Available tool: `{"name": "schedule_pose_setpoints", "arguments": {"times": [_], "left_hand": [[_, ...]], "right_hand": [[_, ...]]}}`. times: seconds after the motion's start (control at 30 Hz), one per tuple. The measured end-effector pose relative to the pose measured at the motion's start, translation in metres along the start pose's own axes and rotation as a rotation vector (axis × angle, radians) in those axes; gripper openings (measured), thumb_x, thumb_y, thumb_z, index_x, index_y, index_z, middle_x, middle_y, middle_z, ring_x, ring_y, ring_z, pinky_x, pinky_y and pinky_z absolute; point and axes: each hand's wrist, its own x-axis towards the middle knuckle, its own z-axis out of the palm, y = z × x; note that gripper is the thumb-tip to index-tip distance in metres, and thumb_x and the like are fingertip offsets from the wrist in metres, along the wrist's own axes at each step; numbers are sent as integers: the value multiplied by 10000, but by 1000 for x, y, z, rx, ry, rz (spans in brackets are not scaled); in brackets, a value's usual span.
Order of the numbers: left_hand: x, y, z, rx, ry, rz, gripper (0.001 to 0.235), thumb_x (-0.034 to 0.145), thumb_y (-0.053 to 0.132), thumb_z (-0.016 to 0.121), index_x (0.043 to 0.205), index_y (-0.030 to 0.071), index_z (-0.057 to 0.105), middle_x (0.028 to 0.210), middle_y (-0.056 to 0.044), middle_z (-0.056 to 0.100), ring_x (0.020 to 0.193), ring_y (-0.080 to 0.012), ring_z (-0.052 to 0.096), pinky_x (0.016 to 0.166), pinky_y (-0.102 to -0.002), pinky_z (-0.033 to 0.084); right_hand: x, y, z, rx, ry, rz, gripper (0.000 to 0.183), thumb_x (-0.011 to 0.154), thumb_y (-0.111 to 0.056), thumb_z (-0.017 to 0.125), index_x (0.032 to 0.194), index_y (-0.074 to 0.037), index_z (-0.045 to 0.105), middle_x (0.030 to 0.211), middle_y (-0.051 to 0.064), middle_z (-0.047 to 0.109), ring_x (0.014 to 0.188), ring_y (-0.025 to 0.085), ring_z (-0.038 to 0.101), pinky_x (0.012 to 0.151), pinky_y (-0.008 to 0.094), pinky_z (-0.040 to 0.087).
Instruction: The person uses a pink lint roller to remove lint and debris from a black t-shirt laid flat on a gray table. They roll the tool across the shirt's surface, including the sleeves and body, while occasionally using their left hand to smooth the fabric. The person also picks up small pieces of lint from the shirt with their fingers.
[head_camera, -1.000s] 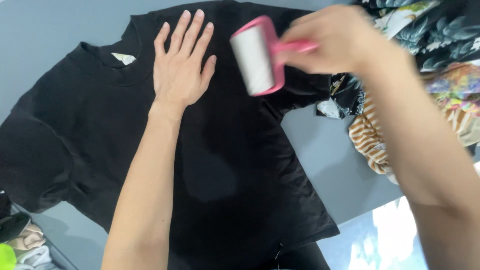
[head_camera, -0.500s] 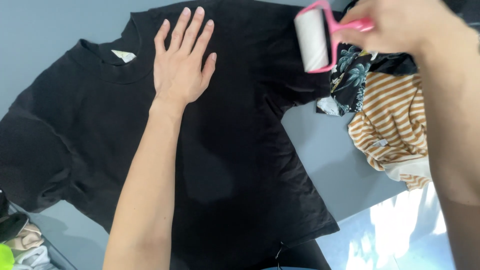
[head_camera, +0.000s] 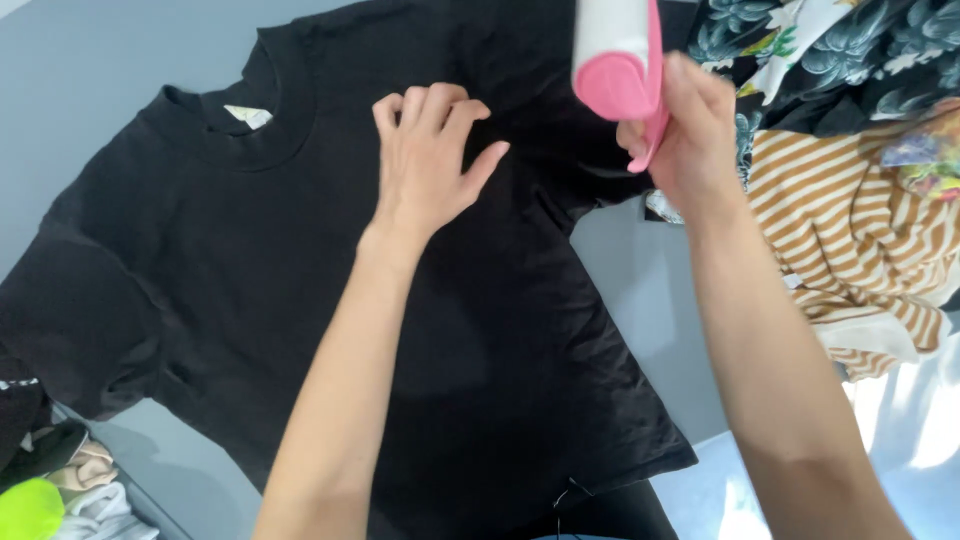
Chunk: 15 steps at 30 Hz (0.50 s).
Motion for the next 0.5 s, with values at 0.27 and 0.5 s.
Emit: {"name": "schedule_pose_setpoints", "arguments": {"times": [0.27,0.5], "left_hand": [[17,17,15,3,-119,-262,177,949,201,898,1001,236,732,1063,41,580,996,-224,578,920,-502,358],[15,4,7,-387,-106,-487,144,1084,213,713,962,266,657,1060,87,588,1002,-121,610,1039,-456,276]], "right_hand": [[-19,45,-16,251,113,-89,470,1195,-425,543,900,-65,610,721,97,551,538,208,472,501,301,426],[-21,60,-32,472,123,-84,321,1127,-289,654,1224,-19,797,760,72,616,577,190,518,661,302,436]]}}
